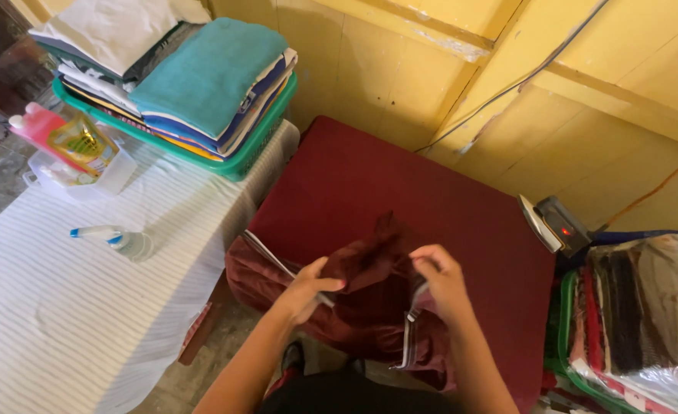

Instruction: Ironing and folding a red patterned sarong or piece of fabric.

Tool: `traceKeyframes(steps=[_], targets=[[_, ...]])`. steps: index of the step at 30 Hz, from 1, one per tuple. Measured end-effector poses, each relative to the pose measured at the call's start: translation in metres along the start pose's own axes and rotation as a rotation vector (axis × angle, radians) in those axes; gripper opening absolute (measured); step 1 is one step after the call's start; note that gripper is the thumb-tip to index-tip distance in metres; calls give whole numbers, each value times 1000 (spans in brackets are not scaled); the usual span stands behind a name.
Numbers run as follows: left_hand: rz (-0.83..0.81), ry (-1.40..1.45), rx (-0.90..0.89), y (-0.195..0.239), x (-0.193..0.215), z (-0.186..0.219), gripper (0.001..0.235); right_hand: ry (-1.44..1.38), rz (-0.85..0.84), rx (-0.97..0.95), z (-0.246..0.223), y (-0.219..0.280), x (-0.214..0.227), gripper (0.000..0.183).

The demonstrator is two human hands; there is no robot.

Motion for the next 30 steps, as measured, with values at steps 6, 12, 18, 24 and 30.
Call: traceKeyframes(steps=[6, 12, 18, 24, 30], targets=[[-105, -82, -320, -35, -14, -47, 27, -190, -449, -211, 5, 34, -44, 12], [27, -65, -395, -23, -27, -41, 16, 38, -432, -183, 3, 41, -53, 42], [57, -49, -449, -15, -30, -47, 23, 374, -198, 283, -53, 55, -64, 19], [134, -96, -468, -7, -28, -52, 32, 564, -232, 489, -58, 56, -74, 8], [110, -165, -561, -1, -32, -51, 33, 595, -207, 371, -58, 55, -80, 8]])
Point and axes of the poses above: each hand's wrist, its own y-axis away from the middle knuckle, its own x-axis out of the back of the hand, z = x × y, the point moved 4 cm from there along -y, towards the middle knuckle, and after that the axes turned 11 degrees about -x, right-handed, at the moved point
